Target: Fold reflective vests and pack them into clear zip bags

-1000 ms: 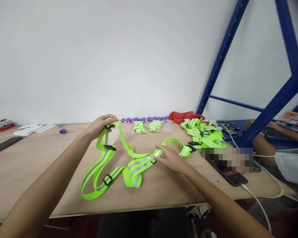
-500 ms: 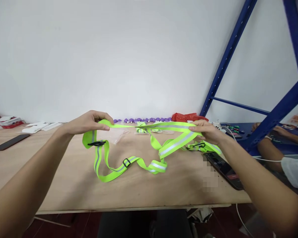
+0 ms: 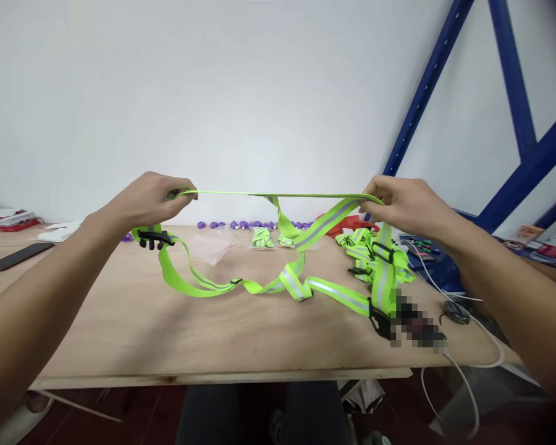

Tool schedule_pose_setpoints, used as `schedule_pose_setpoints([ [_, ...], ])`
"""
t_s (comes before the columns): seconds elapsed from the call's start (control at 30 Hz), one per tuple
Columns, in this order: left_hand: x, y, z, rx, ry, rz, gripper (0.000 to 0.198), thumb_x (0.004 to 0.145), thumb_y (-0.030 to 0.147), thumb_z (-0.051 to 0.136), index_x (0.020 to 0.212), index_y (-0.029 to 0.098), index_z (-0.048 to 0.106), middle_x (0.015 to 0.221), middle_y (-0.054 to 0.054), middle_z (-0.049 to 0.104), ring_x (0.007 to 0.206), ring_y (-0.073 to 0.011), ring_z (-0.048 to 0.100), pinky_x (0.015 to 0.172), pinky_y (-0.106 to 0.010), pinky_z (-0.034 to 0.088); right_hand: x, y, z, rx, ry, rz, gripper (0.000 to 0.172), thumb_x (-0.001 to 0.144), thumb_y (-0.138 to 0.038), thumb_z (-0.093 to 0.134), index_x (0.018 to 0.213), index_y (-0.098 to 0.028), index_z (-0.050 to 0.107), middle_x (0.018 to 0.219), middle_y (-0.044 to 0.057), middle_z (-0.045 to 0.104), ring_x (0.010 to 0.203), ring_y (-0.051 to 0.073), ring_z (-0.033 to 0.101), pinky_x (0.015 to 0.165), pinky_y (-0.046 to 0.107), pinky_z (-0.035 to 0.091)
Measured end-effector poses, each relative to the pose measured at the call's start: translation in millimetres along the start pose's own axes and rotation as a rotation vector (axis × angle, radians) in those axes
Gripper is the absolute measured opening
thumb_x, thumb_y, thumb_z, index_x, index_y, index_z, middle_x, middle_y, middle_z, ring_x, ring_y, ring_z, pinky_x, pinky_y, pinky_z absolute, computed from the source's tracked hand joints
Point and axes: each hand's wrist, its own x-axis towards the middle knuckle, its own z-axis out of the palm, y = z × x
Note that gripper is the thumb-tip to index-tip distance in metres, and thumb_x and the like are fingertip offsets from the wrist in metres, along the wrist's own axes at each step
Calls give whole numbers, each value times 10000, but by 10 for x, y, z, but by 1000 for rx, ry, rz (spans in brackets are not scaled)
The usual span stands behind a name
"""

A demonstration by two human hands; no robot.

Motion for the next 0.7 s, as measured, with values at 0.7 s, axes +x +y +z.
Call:
schedule_pose_setpoints([
  [0.7,-1061,-347,1028,-191,-632,-161,307,665,547,703,708,243,697,714,-46,684,669,-230,598,561,-254,316,-1136,618,1618,-328,-252,82,351,769,-337,612,1108,-255,653,1081,48,685,951,213,629,695,226,361],
])
